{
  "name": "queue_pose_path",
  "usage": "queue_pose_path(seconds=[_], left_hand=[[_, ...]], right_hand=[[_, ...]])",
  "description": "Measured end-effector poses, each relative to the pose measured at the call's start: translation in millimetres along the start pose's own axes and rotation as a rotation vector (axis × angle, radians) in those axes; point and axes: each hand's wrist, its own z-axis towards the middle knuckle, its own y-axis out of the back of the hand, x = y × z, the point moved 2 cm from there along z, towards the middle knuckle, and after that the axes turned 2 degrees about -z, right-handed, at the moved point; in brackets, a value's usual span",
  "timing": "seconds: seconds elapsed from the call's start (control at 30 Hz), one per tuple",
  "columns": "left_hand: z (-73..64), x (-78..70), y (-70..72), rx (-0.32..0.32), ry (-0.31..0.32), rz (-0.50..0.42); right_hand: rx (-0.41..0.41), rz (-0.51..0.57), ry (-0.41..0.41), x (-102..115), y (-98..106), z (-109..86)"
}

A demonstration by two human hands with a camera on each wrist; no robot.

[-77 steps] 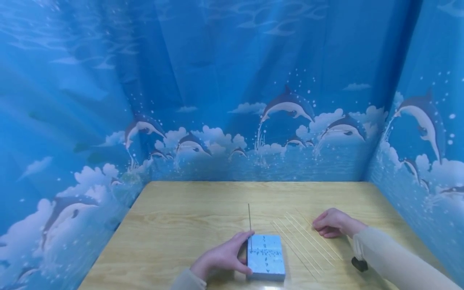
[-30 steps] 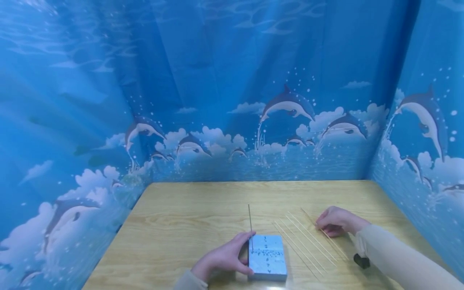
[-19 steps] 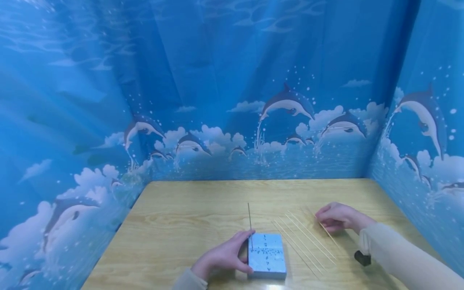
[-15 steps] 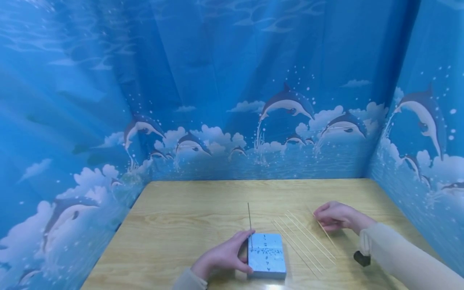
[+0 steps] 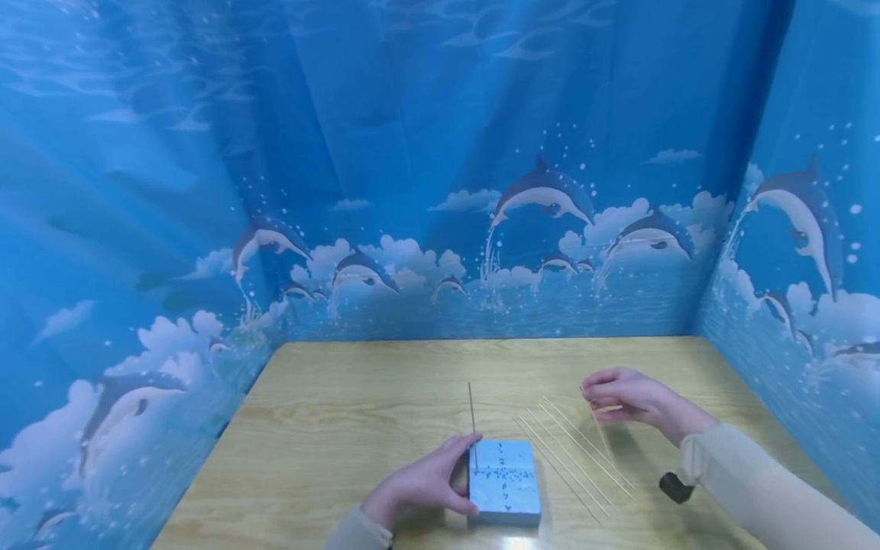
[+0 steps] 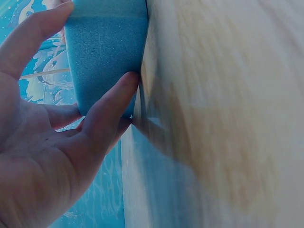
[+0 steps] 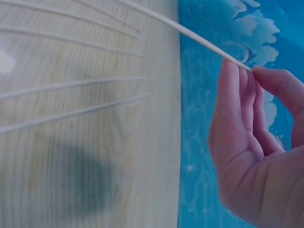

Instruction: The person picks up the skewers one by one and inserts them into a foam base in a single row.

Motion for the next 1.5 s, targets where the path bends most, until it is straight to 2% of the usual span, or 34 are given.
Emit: queue_pose_path(seconds=[0.27,0.5,0.73,0.87,1.1,1.27,1.5], left_hand=[[-0.1,-0.2,4.0,0.002,-0.002,-0.010],[1.5,-0.3,5.7,-0.002,0.023,0.002],[1.6,0.5,5.0,-0.004,0.004,0.001],[1.0,-0.1,4.8,-0.003,-0.006,0.006],[3.7,-2.0,7.8,0.000,0.015,0.012],[4.6,-2.7,8.4,0.001,-0.003,0.008],[0.6,-0.2,1.9,0.007,-0.007,0.005]], right_hand=[[-0.032,0.102,0.054,15.4,-21.8,-6.0],[-0.032,0.138,0.101,27.6,-39.3,-7.7],[-0.029,0.163,0.163,35.3,-56.3,-12.5],[-0.050,0.168,0.205,39.1,-66.5,-14.4],[-0.116,0.205,0.275,45.7,-85.1,-12.7],[-0.156,0.188,0.309,49.1,-99.2,-13.3],[-0.217,0.129,0.343,46.9,-120.8,-17.4]])
